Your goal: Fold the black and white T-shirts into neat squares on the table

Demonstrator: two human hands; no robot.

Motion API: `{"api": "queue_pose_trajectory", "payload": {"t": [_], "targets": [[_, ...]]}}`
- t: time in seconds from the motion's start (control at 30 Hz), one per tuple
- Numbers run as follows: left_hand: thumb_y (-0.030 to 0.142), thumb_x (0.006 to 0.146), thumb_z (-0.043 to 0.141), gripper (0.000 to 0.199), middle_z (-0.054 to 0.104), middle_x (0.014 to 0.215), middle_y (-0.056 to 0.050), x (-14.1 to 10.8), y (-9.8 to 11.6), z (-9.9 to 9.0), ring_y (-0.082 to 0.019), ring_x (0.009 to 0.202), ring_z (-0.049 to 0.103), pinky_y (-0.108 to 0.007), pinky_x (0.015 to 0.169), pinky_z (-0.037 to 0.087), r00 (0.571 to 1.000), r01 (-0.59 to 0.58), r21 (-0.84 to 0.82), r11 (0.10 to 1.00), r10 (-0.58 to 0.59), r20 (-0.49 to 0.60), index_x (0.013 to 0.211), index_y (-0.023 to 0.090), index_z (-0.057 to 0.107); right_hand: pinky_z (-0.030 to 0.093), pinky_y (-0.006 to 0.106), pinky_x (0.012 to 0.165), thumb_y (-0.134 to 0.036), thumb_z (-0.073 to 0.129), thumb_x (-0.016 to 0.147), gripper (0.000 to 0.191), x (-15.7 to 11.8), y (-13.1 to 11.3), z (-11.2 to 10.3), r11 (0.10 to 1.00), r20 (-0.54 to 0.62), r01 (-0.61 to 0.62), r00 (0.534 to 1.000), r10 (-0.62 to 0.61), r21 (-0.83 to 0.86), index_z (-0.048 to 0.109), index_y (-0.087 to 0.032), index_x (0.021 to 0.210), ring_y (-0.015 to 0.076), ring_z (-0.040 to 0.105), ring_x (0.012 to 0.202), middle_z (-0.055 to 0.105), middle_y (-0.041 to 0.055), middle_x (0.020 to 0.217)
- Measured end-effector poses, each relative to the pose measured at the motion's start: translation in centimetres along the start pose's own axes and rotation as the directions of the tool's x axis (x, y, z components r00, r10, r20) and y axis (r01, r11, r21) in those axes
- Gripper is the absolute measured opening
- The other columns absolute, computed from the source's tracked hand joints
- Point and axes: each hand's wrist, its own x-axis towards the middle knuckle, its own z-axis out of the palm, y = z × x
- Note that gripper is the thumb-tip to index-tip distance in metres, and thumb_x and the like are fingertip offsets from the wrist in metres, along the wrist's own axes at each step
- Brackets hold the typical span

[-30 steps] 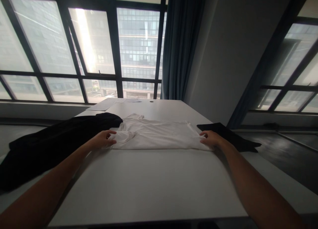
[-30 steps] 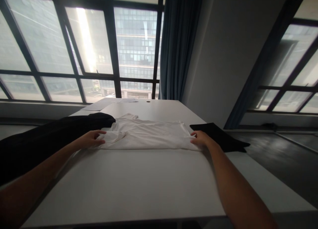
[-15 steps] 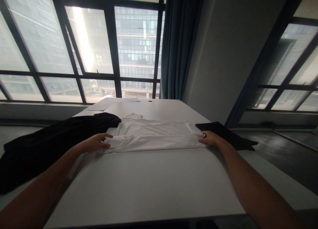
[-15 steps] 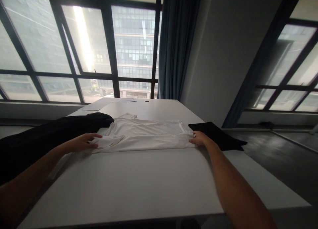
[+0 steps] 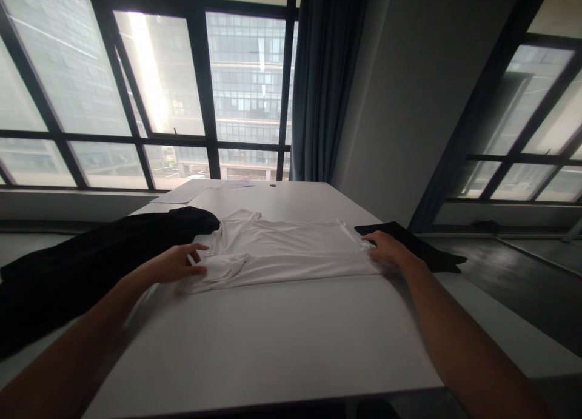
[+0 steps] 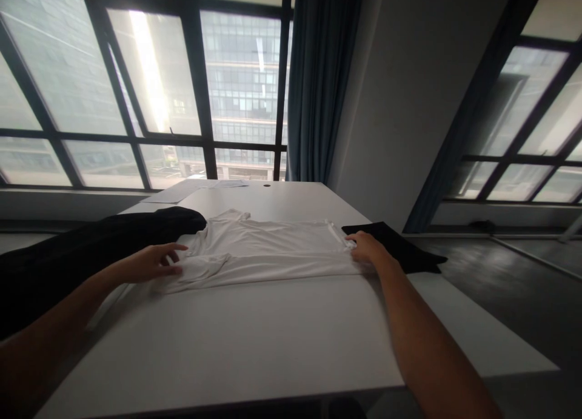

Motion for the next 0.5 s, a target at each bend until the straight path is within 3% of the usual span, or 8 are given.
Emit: {"api": "queue_pose_trajectory", "payload": {"t": [0.1, 0.17, 0.23, 0.37, 0.5], "targets": [[0.060, 0.073, 0.067, 0.069, 0.057, 0.140, -0.011, 0.7, 0.6, 1.1, -0.033, 0.123, 0.055, -0.046, 0.105, 0.043, 0.969, -0.170, 0.161, 0.972, 0.194, -0.151, 0.133, 0.027, 0.061, 0.048, 0.030, 0.094, -0.020, 0.068, 0.073, 0.043, 0.2, -1.1, 0.7, 0.998, 0.069, 0.054, 0.996, -0.054, -0.005, 0.074, -0.017, 0.115, 0.0250, 0.067, 0.106, 0.071, 0.0120, 0.118], [0.052, 0.078, 0.066, 0.053, 0.053, 0.146, -0.007, 1.0, 1.3, 2.0, -0.033, 0.132, 0.047, -0.049, 0.112, 0.034, 0.941, -0.291, 0.216, 0.932, 0.319, -0.110, 0.126, 0.030, 0.066, 0.049, 0.029, 0.093, -0.023, 0.067, 0.076, 0.032, 0.3, -1.6, 1.0, 0.999, 0.102, 0.032, 0.994, -0.032, 0.001, 0.077, -0.019, 0.106, 0.0239, 0.068, 0.103, 0.074, 0.0102, 0.111], [0.046, 0.085, 0.060, 0.037, 0.056, 0.143, -0.006, 1.3, 2.0, 2.7, -0.032, 0.130, 0.049, -0.049, 0.113, 0.032, 0.921, -0.366, 0.229, 0.902, 0.386, -0.051, 0.117, 0.030, 0.071, 0.049, 0.029, 0.093, -0.024, 0.067, 0.077, 0.026, 0.3, -1.8, 1.2, 1.000, 0.088, 0.022, 0.996, -0.021, -0.015, 0.078, -0.021, 0.100, 0.0238, 0.069, 0.102, 0.075, 0.0090, 0.109], [0.044, 0.092, 0.051, 0.032, 0.067, 0.125, -0.009, 1.6, 2.5, 3.3, -0.027, 0.115, 0.060, -0.041, 0.107, 0.040, 0.903, -0.420, 0.196, 0.886, 0.429, -0.005, 0.094, 0.024, 0.076, 0.049, 0.029, 0.091, -0.025, 0.065, 0.080, 0.025, 0.2, -1.9, 1.1, 0.999, 0.082, 0.031, 0.996, -0.027, -0.039, 0.078, -0.021, 0.100, 0.0244, 0.069, 0.102, 0.074, 0.0096, 0.109], [0.056, 0.082, 0.064, 0.039, 0.064, 0.128, -0.012, 1.8, 2.1, 3.2, -0.029, 0.115, 0.060, -0.039, 0.102, 0.045, 0.918, -0.395, 0.097, 0.913, 0.392, 0.050, 0.102, 0.024, 0.074, 0.050, 0.030, 0.091, -0.024, 0.065, 0.081, 0.026, 0.2, -1.9, 1.1, 1.000, 0.110, 0.026, 0.994, -0.026, -0.003, 0.077, -0.019, 0.103, 0.0253, 0.069, 0.102, 0.074, 0.0117, 0.109]]}}
